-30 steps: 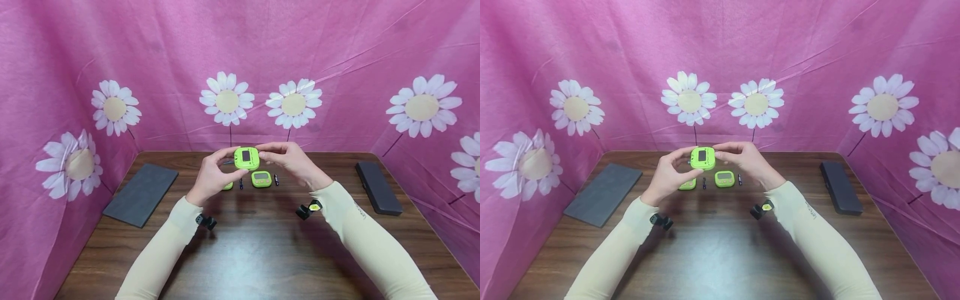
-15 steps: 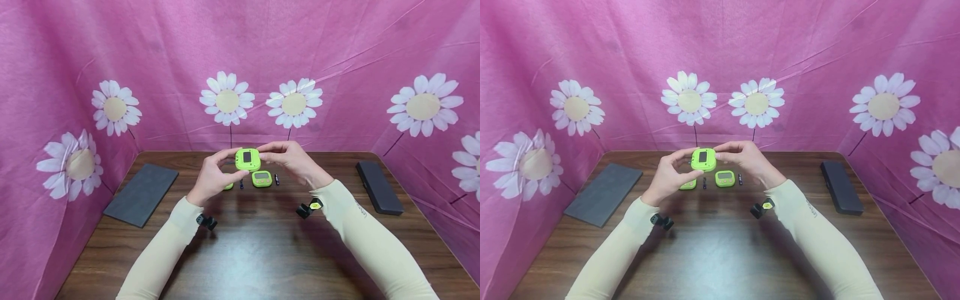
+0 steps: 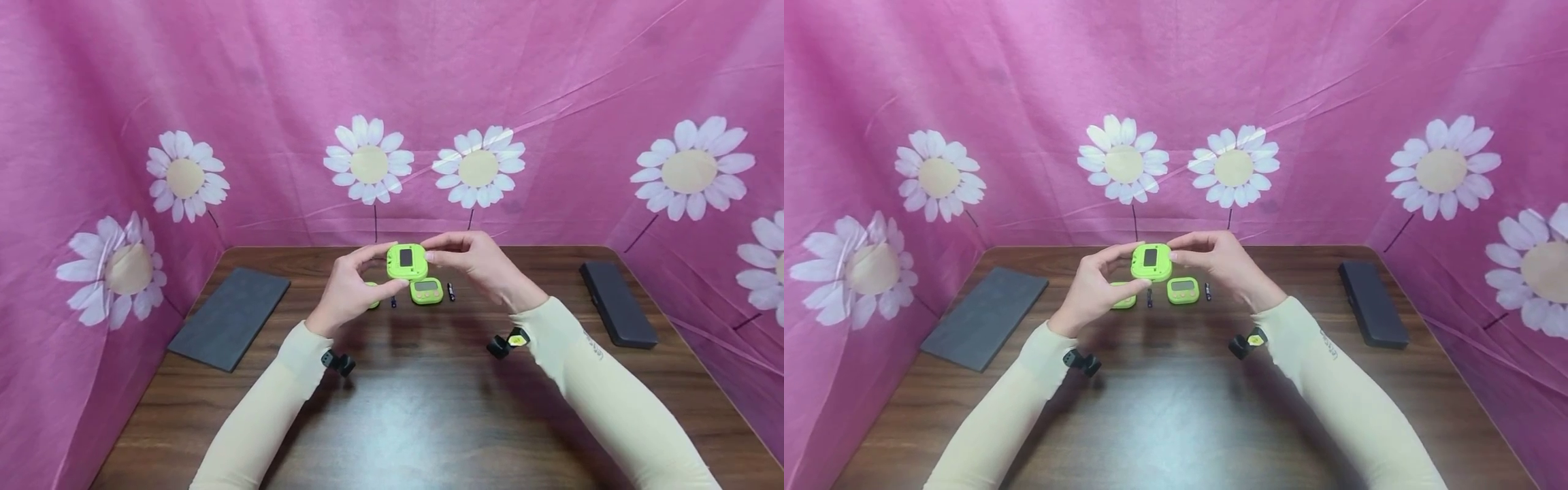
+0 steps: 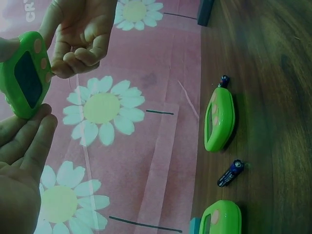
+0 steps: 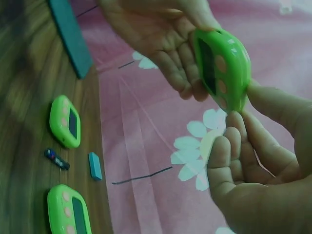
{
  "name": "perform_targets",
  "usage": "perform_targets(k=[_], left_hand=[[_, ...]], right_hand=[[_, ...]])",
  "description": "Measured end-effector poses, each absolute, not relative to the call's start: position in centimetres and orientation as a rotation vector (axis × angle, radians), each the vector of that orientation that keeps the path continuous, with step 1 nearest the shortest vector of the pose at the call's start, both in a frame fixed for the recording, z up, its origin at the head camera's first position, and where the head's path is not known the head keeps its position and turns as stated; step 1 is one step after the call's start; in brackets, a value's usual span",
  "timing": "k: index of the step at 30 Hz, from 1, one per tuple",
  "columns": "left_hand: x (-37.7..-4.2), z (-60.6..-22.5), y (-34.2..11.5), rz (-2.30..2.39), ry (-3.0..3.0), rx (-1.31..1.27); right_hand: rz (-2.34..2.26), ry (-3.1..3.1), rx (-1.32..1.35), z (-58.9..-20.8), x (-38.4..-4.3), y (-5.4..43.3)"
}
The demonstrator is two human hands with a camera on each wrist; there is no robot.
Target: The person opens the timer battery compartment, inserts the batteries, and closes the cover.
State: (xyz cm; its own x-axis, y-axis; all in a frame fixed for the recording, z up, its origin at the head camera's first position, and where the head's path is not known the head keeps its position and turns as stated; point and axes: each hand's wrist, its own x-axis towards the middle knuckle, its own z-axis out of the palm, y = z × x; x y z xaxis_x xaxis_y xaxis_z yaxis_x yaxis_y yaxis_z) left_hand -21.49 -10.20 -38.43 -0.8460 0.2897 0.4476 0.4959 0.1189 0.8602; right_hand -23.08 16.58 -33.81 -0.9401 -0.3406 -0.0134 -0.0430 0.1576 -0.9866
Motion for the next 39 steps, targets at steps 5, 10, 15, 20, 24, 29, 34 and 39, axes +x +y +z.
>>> perform_targets(k=[5,10,15,20,24,29,34,39], left_hand=[[-21.6,-38.5,-10.2,-1.810,-2.229,-0.745],[-21.7,-38.6,-10.2,-1.832,-2.228,-0.731],[-21.6,-38.6,-10.1,-1.890,-2.224,-0.724],[-21.9,-39.1,-9.9,-1.951,-2.228,-0.726],[-21.9,-39.3,-9.9,-1.976,-2.220,-0.739],[-21.9,-39.2,-10.0,-1.978,-2.219,-0.748],[-21.8,-39.2,-10.0,-1.979,-2.221,-0.745],[-21.7,-39.1,-9.9,-1.973,-2.234,-0.739]], right_hand=[[-1.892,2.479,-0.475,-35.1,-21.1,15.7],[-1.983,2.643,-0.603,-36.1,-18.9,14.5],[-1.882,2.868,-0.584,-36.7,-17.9,13.7],[-1.772,3.028,-0.545,-37.1,-17.8,13.2],[-1.730,3.081,-0.554,-37.1,-17.7,13.0],[-1.723,3.098,-0.576,-37.0,-17.6,13.0],[-1.713,3.106,-0.576,-36.9,-17.5,13.0],[-1.679,3.130,-0.597,-37.1,-17.5,13.1]])
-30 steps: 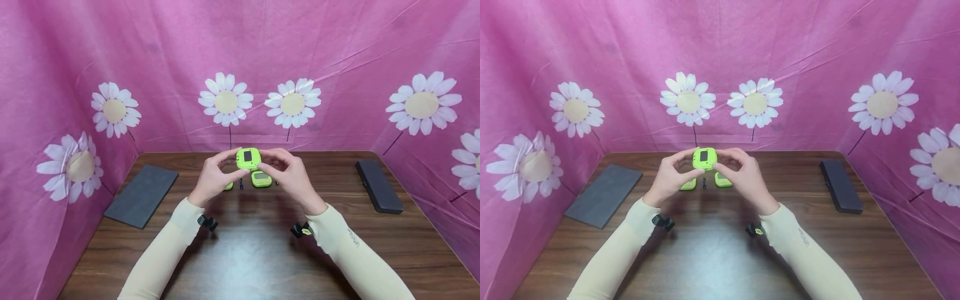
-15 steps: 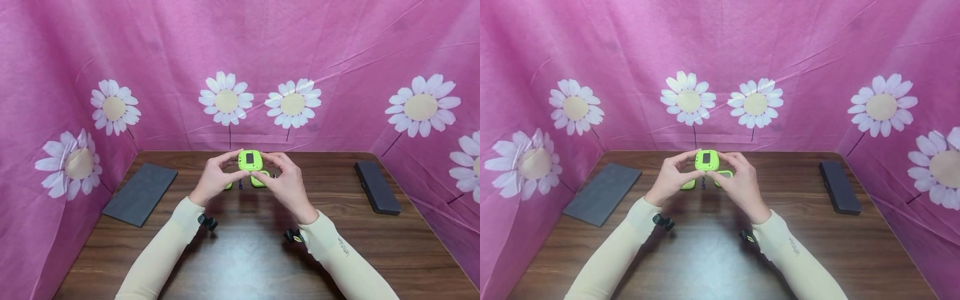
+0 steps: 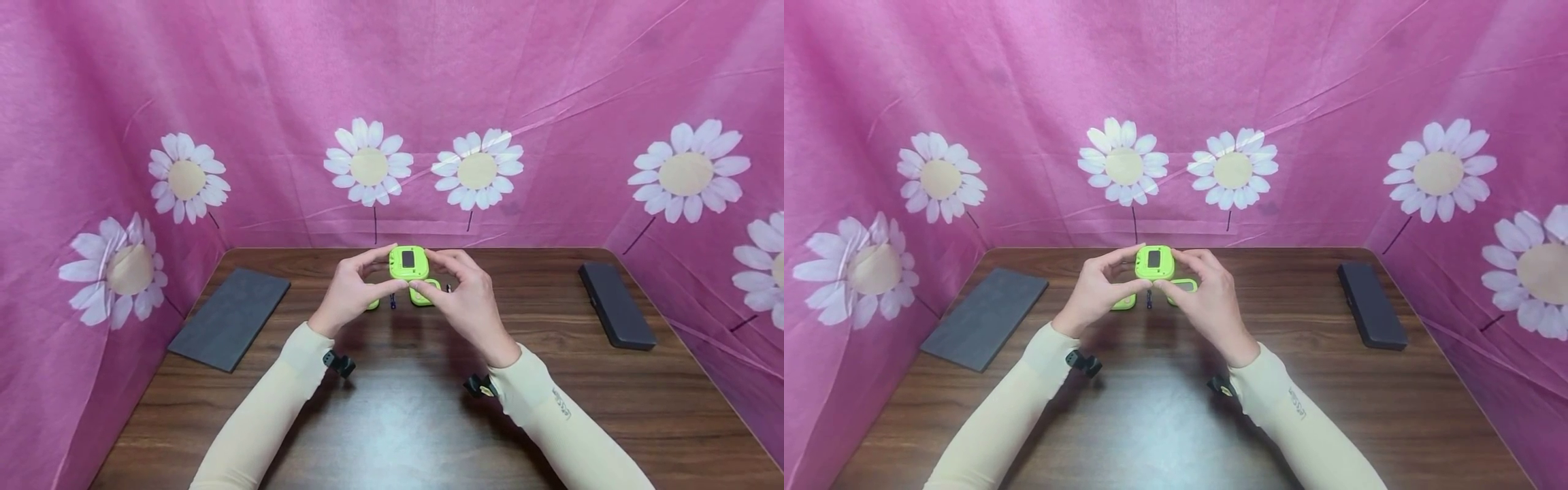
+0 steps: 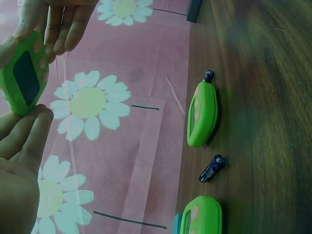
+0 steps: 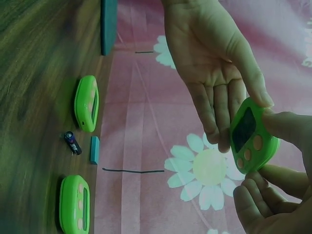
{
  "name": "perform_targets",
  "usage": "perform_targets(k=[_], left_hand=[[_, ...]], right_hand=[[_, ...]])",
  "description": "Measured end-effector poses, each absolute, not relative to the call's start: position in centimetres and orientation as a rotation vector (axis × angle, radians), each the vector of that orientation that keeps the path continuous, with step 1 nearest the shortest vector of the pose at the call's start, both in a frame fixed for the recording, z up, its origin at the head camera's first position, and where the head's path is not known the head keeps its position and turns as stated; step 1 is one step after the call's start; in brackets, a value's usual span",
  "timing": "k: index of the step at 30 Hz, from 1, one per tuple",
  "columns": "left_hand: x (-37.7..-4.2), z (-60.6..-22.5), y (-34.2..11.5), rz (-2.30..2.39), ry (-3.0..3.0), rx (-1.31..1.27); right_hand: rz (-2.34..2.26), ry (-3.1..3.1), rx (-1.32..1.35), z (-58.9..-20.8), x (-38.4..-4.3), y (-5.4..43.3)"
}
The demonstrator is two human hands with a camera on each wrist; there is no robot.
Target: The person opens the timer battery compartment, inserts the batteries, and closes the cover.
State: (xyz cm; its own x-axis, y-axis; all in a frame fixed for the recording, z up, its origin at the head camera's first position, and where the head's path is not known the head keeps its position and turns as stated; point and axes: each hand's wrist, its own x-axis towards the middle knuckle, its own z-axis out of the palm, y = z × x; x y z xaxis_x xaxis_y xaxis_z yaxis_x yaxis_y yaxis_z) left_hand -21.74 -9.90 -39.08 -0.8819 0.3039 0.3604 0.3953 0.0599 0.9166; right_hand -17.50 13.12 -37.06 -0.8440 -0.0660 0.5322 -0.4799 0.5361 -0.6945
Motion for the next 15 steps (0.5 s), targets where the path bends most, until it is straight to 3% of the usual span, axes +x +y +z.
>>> perform_targets(k=[15], left_hand=[[-21.5,-38.9,-9.8,-2.033,-2.235,-0.729]], right_hand=[[1.175,-2.265,0.594,-36.6,-17.6,14.3]])
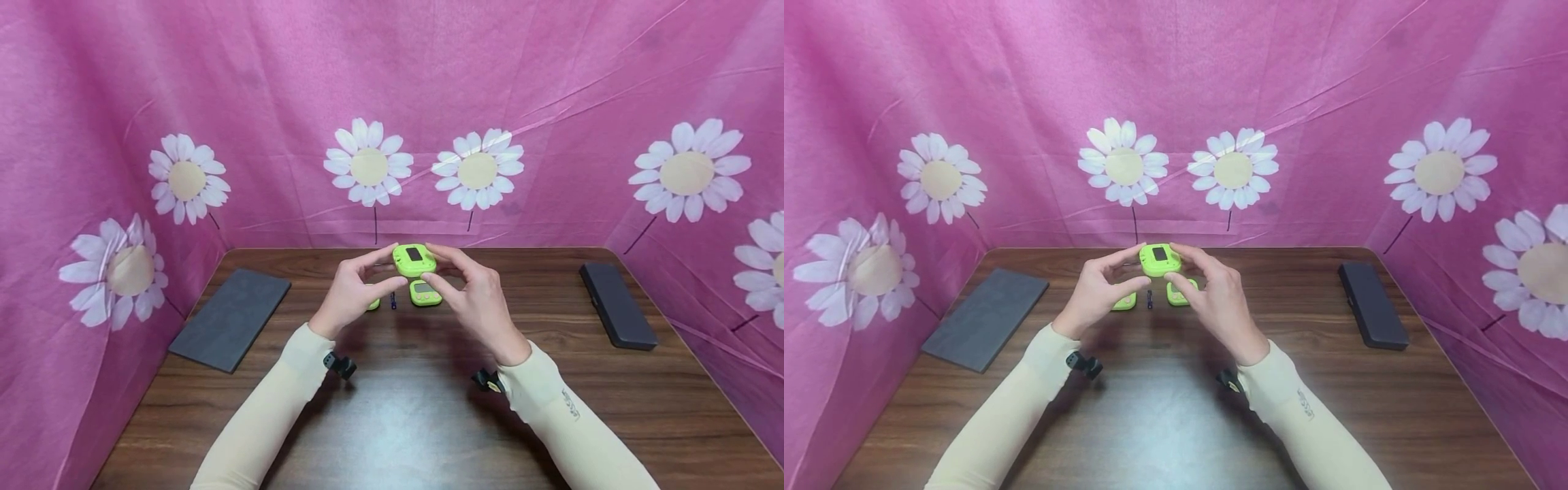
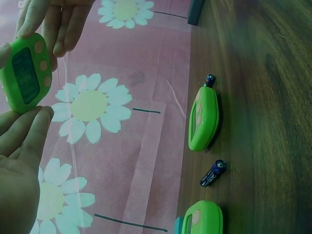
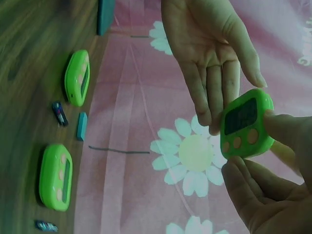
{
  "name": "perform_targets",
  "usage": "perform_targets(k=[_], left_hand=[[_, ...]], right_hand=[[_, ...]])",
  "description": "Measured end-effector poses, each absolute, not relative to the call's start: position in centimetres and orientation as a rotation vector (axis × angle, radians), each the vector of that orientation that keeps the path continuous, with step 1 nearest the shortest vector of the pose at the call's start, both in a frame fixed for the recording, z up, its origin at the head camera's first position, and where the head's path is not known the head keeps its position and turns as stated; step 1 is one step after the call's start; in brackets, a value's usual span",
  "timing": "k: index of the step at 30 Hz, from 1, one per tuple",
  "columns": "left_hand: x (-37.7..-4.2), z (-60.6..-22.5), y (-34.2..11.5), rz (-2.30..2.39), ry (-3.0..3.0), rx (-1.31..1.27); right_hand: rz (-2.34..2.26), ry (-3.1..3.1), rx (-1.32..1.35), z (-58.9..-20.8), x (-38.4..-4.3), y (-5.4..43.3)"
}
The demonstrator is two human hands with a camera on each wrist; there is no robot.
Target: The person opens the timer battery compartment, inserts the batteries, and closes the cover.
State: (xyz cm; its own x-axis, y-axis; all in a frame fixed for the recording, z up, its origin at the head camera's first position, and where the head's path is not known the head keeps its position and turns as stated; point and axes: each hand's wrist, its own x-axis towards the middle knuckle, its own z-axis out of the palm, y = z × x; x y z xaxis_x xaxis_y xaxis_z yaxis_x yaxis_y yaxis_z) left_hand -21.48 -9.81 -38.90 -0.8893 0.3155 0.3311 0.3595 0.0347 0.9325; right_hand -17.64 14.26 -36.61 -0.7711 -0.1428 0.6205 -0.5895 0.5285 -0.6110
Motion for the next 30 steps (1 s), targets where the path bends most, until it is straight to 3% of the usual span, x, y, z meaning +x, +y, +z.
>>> perform_targets(k=[21,30], left_hand=[[-21.60,-39.13,-9.93,-1.918,-2.300,-0.769],[-21.38,-39.08,-9.82,-1.882,-2.308,-0.774]], right_hand=[[0.857,-2.274,0.727,-36.81,-17.42,14.19],[0.962,-2.296,0.701,-36.69,-17.60,14.35]])
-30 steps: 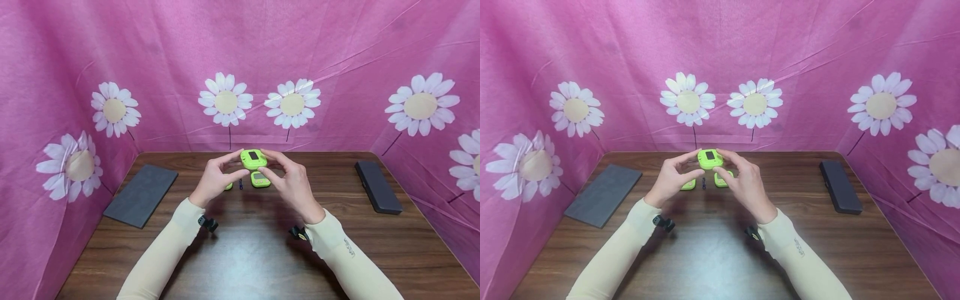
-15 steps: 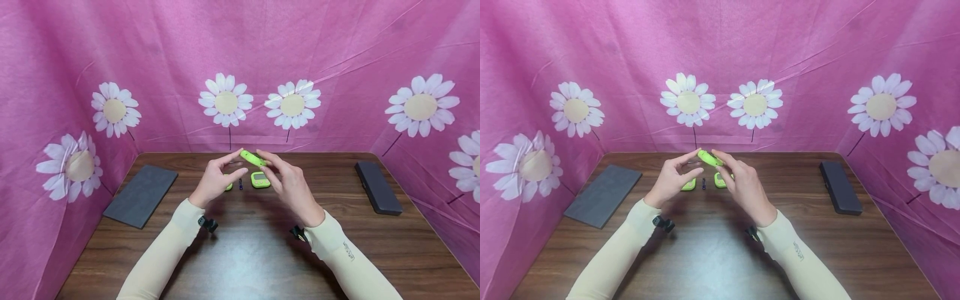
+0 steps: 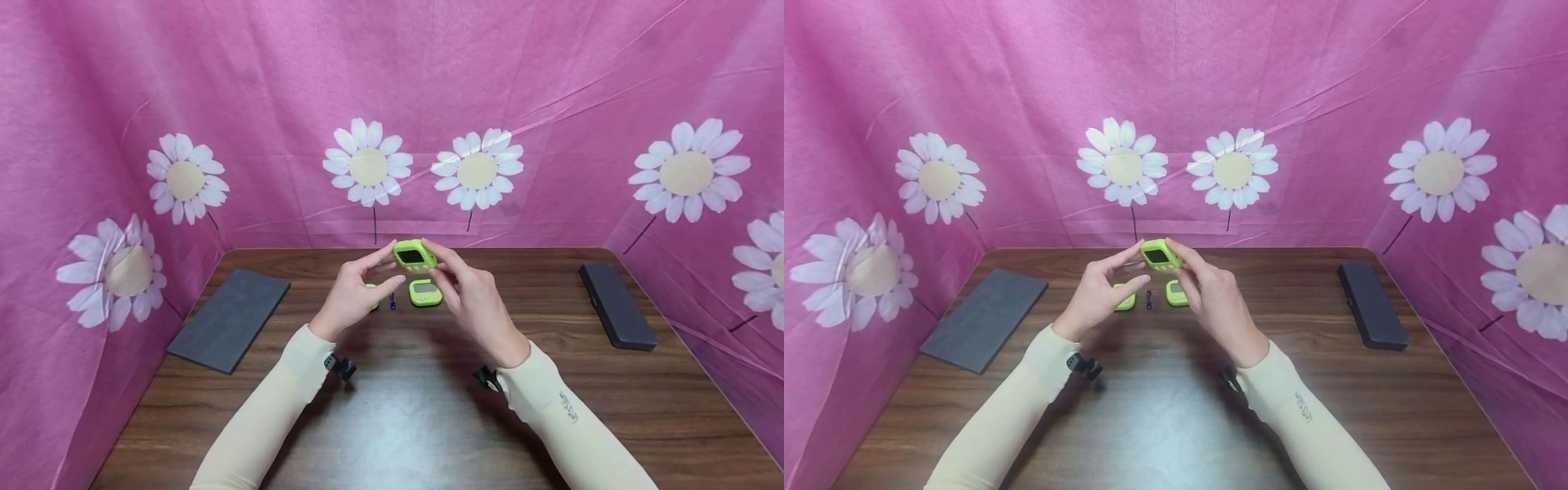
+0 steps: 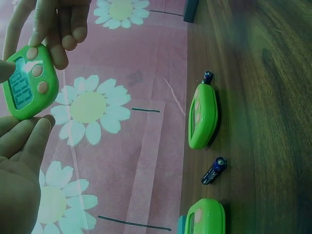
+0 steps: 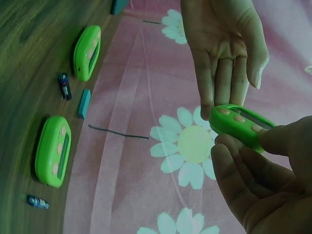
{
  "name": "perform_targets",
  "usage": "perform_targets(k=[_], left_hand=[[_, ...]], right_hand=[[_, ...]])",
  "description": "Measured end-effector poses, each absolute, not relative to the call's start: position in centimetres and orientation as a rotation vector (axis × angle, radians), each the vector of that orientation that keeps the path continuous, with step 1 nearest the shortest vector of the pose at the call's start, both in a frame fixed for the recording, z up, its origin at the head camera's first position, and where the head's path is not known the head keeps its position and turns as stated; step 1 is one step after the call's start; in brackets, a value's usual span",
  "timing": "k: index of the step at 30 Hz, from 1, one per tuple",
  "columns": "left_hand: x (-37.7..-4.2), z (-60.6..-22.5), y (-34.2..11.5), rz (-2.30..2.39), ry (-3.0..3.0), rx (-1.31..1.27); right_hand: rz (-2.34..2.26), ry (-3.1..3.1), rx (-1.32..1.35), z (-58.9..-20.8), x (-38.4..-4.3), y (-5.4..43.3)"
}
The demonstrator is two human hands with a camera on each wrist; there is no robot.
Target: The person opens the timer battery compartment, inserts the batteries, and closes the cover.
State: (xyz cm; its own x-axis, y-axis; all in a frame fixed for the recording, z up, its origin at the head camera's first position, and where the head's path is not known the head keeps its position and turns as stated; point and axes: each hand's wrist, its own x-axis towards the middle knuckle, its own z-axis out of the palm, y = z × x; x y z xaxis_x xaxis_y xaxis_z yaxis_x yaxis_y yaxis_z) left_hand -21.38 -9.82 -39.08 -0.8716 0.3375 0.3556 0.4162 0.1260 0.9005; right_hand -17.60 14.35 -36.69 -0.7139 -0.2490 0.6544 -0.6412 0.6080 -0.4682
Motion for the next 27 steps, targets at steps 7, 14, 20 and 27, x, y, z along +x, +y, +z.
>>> perform_targets(k=[7,14,20,27], left_hand=[[-21.31,-39.18,-9.74,-1.892,-2.298,-0.789],[-21.28,-39.00,-9.77,-1.828,-2.272,-0.838],[-21.25,-38.88,-9.69,-1.713,-2.222,-0.915],[-21.14,-38.79,-9.73,-1.543,-2.222,-0.940]], right_hand=[[1.127,-2.362,0.656,-36.48,-17.52,14.53],[1.190,-2.409,0.599,-36.09,-17.65,14.69],[1.244,-2.418,0.561,-36.07,-17.91,14.82],[1.239,-2.412,0.553,-36.22,-18.16,14.95]])
